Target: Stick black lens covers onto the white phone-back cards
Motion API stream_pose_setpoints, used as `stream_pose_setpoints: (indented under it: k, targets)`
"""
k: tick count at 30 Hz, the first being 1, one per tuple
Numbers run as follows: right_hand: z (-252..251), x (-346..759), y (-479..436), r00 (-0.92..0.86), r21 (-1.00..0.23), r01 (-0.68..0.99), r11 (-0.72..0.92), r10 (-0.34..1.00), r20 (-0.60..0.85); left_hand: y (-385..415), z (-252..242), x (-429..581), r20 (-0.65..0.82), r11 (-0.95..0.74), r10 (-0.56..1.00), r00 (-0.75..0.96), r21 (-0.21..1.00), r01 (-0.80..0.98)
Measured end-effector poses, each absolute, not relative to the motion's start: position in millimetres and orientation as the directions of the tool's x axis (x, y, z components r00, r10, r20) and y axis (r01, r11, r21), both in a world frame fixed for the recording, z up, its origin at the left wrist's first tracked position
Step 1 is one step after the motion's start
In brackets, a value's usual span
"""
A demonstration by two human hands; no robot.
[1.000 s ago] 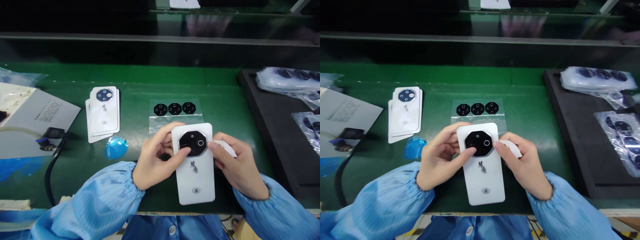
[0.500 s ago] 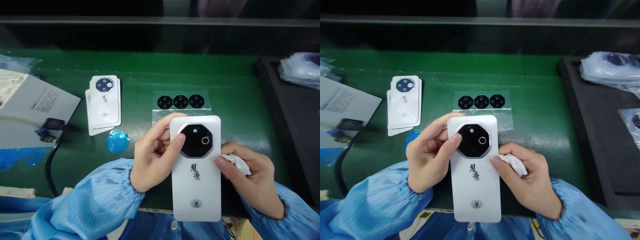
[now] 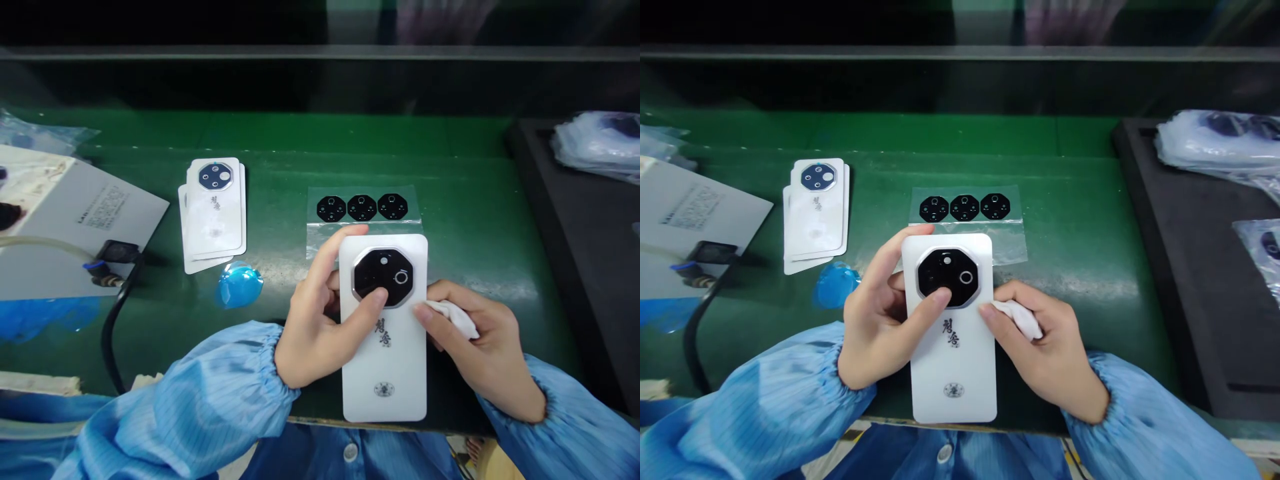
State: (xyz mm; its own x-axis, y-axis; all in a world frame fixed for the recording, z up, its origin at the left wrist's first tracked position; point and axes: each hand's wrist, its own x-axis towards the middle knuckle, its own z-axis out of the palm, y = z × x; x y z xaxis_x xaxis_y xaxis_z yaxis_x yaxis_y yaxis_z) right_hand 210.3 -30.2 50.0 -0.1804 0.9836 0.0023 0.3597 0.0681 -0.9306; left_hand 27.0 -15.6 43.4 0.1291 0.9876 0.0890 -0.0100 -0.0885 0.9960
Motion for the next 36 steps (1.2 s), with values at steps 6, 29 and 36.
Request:
stream_pose_setpoints:
  k: [6, 29, 36]
  targets:
    - [50.6, 209.7, -30.1, -0.187, -0.930, 0.358, 0.084, 0.982, 0.017, -14.3, 44.9, 24.8, 0.062, -0.053, 0.989, 0.135, 0.996, -0.065]
    - [49.0, 212.1, -38.8, -0.143, -0.906, 0.398, 0.142, 0.986, 0.092, -19.2, 41.9, 25.1, 0.258, -0.259, 0.966, -0.023, 0.966, -0.024]
    - [44.4, 210.7, -37.7, -0.089, -0.936, 0.345, 0.065, 0.995, 0.037, -24.0, 40.4, 27.4, 0.226, -0.228, 0.974, 0.031, 0.971, 0.069]
